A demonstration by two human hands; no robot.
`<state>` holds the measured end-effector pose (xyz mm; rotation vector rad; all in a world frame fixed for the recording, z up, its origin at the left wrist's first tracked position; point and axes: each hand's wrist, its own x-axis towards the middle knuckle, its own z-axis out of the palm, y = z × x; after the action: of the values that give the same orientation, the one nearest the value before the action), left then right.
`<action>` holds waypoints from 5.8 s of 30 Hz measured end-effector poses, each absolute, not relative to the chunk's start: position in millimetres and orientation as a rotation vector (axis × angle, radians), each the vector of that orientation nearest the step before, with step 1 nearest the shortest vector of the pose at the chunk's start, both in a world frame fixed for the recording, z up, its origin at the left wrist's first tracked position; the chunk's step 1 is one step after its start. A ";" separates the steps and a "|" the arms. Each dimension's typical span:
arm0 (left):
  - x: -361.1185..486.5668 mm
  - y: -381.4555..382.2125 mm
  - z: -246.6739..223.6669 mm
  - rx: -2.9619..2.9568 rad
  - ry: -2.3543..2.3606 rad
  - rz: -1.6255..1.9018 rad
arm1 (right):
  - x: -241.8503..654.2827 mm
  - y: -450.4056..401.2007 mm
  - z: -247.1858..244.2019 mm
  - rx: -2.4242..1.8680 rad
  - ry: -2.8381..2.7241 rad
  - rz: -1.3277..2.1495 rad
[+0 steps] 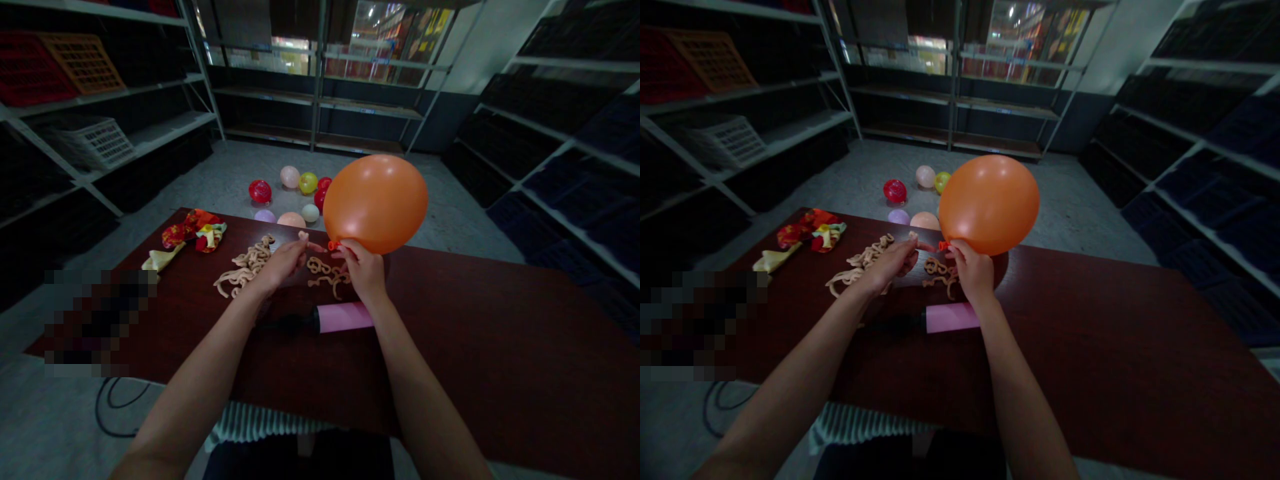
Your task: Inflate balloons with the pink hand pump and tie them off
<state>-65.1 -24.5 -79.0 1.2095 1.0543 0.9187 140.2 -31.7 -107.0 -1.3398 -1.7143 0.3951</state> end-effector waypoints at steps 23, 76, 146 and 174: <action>-68.3 -14.7 -91.2 1.308 1.154 1.155 | 139.0 -33.5 -104.3 -1.386 -1.701 0.425; -62.6 -58.1 -62.9 2.341 0.761 1.575 | 101.5 -56.1 -88.1 -0.938 -1.316 1.183; -34.1 -11.9 20.2 1.023 0.649 1.591 | 91.0 -36.3 10.7 -1.035 -1.635 0.180; -40.7 -31.5 20.3 2.273 0.736 1.359 | 121.0 -36.4 26.6 -0.811 -1.338 1.132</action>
<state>-40.7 -31.5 20.3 2.2728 0.7363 1.3593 121.0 -36.4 26.6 -0.8107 -1.3384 1.1320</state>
